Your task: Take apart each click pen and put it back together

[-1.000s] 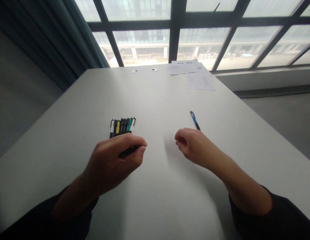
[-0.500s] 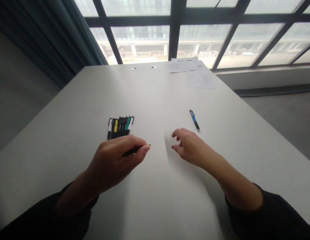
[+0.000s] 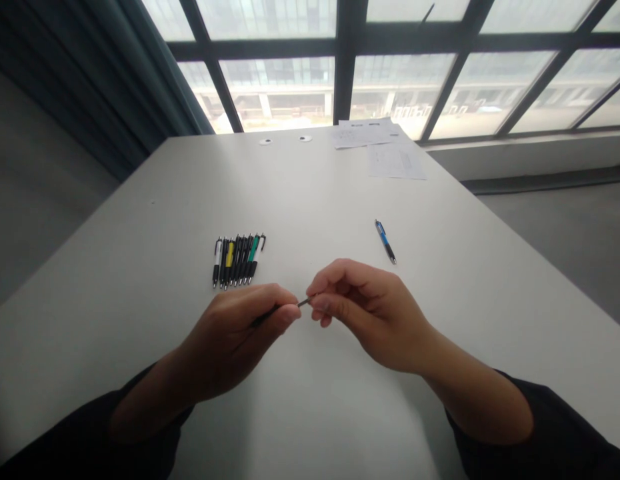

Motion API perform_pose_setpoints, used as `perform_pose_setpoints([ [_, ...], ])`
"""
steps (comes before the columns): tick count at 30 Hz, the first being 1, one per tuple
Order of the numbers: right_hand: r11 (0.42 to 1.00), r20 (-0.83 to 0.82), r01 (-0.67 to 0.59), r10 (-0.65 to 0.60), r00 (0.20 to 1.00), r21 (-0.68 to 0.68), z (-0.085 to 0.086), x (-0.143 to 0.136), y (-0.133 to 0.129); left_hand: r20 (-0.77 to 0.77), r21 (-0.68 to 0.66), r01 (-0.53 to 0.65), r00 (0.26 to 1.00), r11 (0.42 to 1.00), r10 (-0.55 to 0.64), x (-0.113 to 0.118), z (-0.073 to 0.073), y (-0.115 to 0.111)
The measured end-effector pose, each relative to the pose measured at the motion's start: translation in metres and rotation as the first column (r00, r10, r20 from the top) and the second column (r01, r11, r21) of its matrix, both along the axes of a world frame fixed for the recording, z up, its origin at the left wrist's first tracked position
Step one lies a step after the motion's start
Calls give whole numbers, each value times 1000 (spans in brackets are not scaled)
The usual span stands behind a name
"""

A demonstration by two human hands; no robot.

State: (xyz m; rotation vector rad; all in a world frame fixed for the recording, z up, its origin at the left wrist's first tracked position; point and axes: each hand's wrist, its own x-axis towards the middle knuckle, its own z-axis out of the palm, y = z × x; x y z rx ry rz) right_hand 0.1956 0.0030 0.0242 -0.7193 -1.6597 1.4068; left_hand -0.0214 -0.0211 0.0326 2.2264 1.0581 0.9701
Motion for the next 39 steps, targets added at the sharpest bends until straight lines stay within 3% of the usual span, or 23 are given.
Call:
perform_pose_setpoints([
  [4, 992, -31, 116, -115, 993, 49, 8, 17, 11, -31, 19, -15, 999, 1000, 15, 1, 1, 1],
  [6, 975, 155, 170, -191, 969, 140, 9, 29, 23, -28, 29, -39, 999, 999, 40, 1, 0, 2],
  [7, 965, 352, 179, -238, 905, 193, 7, 35, 30, -27, 31, -52, 998, 998, 53, 1, 0, 3],
  [8, 972, 627, 107, -216, 748, 207, 3, 40, 38, -29, 32, -60, 998, 998, 61, 1, 0, 4],
  [9, 984, 852, -2, -151, 501, 176, -3, 44, 45, -32, 33, -66, 997, 997, 67, 1, -1, 4],
  [10, 991, 969, -87, -79, 233, 102, -11, 47, 52, -36, 35, -66, 997, 997, 67, 1, -1, 5],
  [11, 994, 989, -90, -50, 137, 63, -20, 48, 57, -40, 37, -63, 997, 997, 64, 1, -2, 6],
  [13, 996, 998, -92, -12, 61, 18, -38, 48, 66, -50, 41, -57, 997, 998, 59, 0, -3, 6],
  [18, 995, 999, -103, 2, 32, 2, -59, 43, 72, -69, 41, -48, 996, 998, 51, 0, -3, 6],
  [39, 994, 998, -110, 16, 69, -8, -58, 43, 66, -73, 36, -37, 997, 999, 39, -1, -5, 6],
])
